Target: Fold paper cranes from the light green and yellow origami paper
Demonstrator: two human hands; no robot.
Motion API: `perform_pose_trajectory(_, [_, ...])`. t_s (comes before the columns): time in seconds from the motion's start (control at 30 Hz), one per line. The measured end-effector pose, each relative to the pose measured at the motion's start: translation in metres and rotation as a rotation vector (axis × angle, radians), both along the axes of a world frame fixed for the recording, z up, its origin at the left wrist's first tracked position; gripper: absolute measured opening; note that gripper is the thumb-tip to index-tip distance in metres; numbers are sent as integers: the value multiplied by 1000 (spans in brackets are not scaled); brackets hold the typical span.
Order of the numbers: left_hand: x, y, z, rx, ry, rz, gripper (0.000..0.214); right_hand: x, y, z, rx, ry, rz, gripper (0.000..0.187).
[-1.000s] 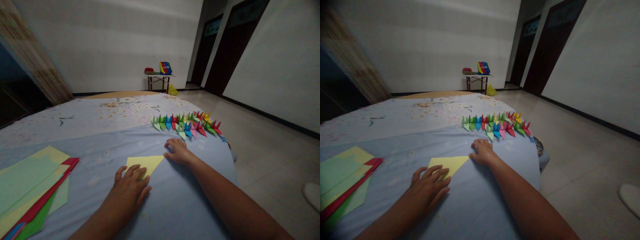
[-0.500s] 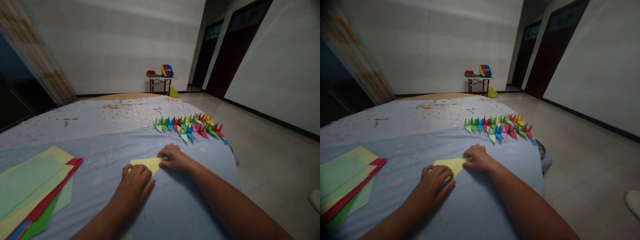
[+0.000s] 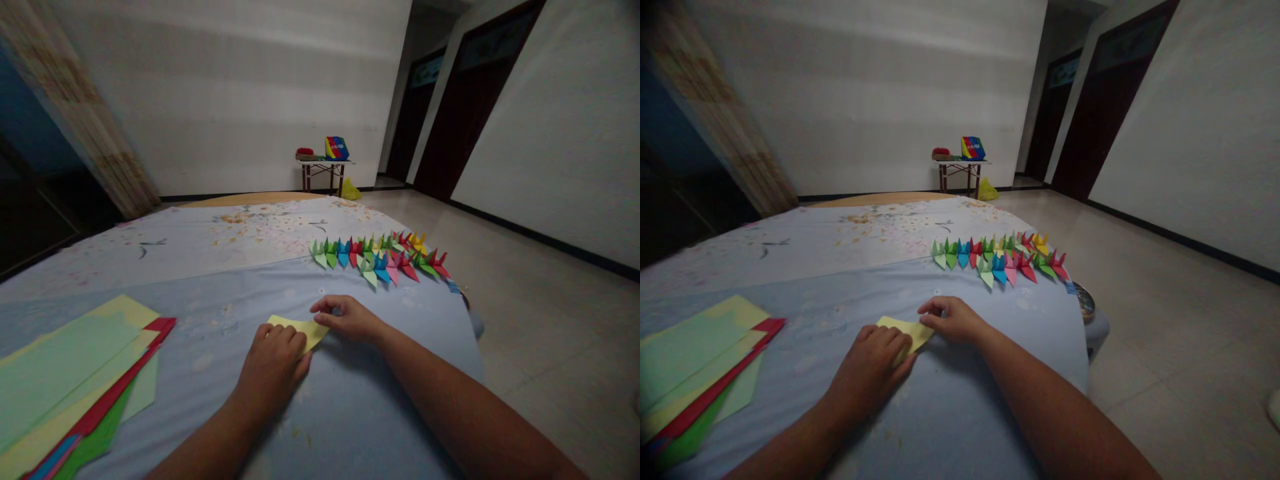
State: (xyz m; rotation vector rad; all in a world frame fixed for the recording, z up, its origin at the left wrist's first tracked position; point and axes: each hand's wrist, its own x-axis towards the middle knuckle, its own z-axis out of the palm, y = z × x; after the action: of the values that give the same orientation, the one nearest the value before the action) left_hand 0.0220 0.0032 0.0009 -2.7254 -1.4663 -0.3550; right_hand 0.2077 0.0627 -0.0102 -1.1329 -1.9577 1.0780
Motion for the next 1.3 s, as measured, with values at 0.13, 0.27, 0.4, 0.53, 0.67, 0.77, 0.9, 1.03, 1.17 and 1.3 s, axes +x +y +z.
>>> perform_pose_trajectory(0.13, [-9,2,7,-10,-328,45,22,3,2,5,88,152,-119,33])
perform_pose_trajectory(0.27, [-17,7,15,-205,-941,298,25,6,5,3,47,268,-68,40])
perform_pose_trajectory(0.4, [-14,13,14,-498,-1414,410,31,4,4,0,-149,402,59,49])
perform_pose_trajectory(0.53, [-11,16,4,-586,-1449,471,31,2,2,4,-248,406,82,49])
perform_pose_trajectory(0.67, [-17,18,-6,-478,-1153,503,32,3,2,0,-254,330,83,49])
perform_pose_trajectory(0.77, [-23,17,-8,-395,-827,432,27,0,3,-10,-216,206,97,47])
perform_pose_trajectory(0.9, [-29,13,-2,-272,-308,358,17,-6,1,-19,-19,37,88,38])
perform_pose_trajectory(1.03, [-31,11,1,-15,-101,217,20,-13,0,-20,232,-149,44,30])
perform_pose_trajectory(1.17, [-29,10,-2,10,-43,60,20,-16,3,-21,378,-242,27,25])
perform_pose_trajectory(1.3, [-28,9,-5,-47,-67,19,23,-8,3,-12,388,-202,90,22])
